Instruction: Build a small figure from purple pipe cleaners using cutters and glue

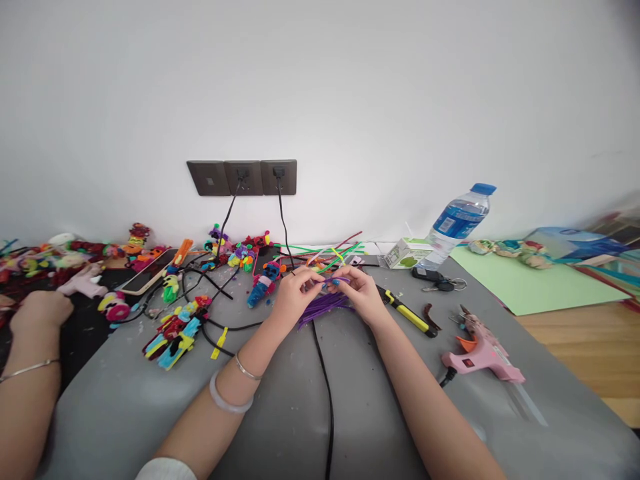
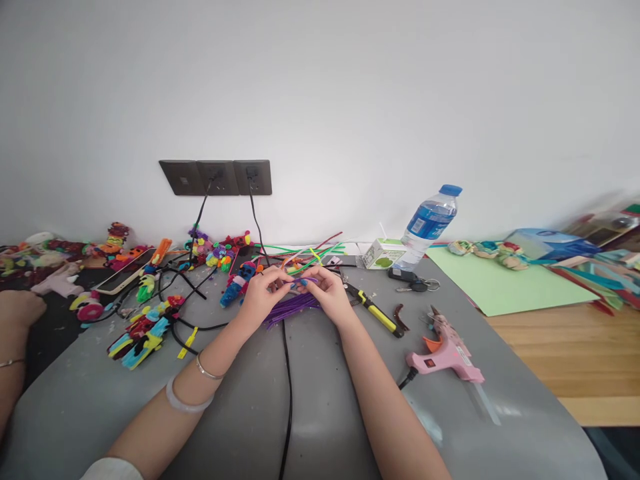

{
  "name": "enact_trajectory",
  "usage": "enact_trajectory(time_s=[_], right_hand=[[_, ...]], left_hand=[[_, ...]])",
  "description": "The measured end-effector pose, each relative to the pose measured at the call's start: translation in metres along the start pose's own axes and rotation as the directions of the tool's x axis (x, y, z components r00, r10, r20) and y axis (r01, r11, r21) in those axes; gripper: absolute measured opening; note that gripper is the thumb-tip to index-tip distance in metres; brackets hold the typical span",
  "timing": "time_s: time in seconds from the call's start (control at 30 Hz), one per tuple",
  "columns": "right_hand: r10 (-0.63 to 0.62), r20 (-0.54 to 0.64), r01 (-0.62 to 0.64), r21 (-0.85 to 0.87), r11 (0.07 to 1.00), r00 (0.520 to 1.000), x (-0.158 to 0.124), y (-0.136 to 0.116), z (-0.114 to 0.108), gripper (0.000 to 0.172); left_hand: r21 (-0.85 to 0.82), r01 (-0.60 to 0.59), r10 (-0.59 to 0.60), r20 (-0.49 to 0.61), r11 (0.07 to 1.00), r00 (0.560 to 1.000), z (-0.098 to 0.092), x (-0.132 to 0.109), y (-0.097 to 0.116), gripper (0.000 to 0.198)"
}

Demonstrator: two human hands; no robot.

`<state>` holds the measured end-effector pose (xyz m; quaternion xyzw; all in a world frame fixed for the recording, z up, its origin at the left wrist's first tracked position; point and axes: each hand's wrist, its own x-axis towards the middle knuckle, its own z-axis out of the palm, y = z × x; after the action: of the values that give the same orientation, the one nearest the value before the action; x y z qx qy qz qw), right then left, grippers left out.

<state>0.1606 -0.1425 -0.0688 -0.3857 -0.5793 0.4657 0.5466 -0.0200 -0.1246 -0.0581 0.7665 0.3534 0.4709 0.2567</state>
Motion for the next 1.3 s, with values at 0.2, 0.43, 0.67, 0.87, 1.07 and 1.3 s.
enact_trajectory(time_s=[0.2,0.43,0.67,0.87,1.07,1.3], right_hand=[[0.019,-0.001,-0.019,-0.004,1.000,1.000,0.000,-0.001,0.000,0.029],[-0.055,0.008,0.056,-0.064,0.996,0.998,0.000,-0.003,0.002,0.026],[-0.076,-0.027,0.072,-0.128,0.989,0.997,0.001,-0.003,0.001,0.026],[-0.079,-0.036,0.074,-0.121,0.990,0.996,0.000,-0.002,0.000,0.025],[-0.075,-0.039,0.072,-0.083,0.994,0.996,0.002,0.001,0.002,0.030],[-0.003,0.031,0.006,-0.101,0.995,1.000,0.003,0.003,0.004,0.035]], left_hand=[[-0.212,0.207,-0.195,0.078,0.955,0.978,0.001,0.001,0.002,0.015],[-0.281,0.291,-0.275,0.095,0.915,0.957,0.004,0.002,0.000,0.009],[-0.328,0.355,-0.329,0.133,0.876,0.935,0.005,0.001,0.001,0.012],[-0.428,0.418,-0.391,0.153,0.802,0.907,0.007,0.001,-0.001,0.018],[-0.450,0.417,-0.391,0.153,0.790,0.907,0.010,0.001,-0.006,0.019],[-0.495,0.387,-0.366,0.143,0.778,0.919,0.009,0.001,-0.011,0.018]])
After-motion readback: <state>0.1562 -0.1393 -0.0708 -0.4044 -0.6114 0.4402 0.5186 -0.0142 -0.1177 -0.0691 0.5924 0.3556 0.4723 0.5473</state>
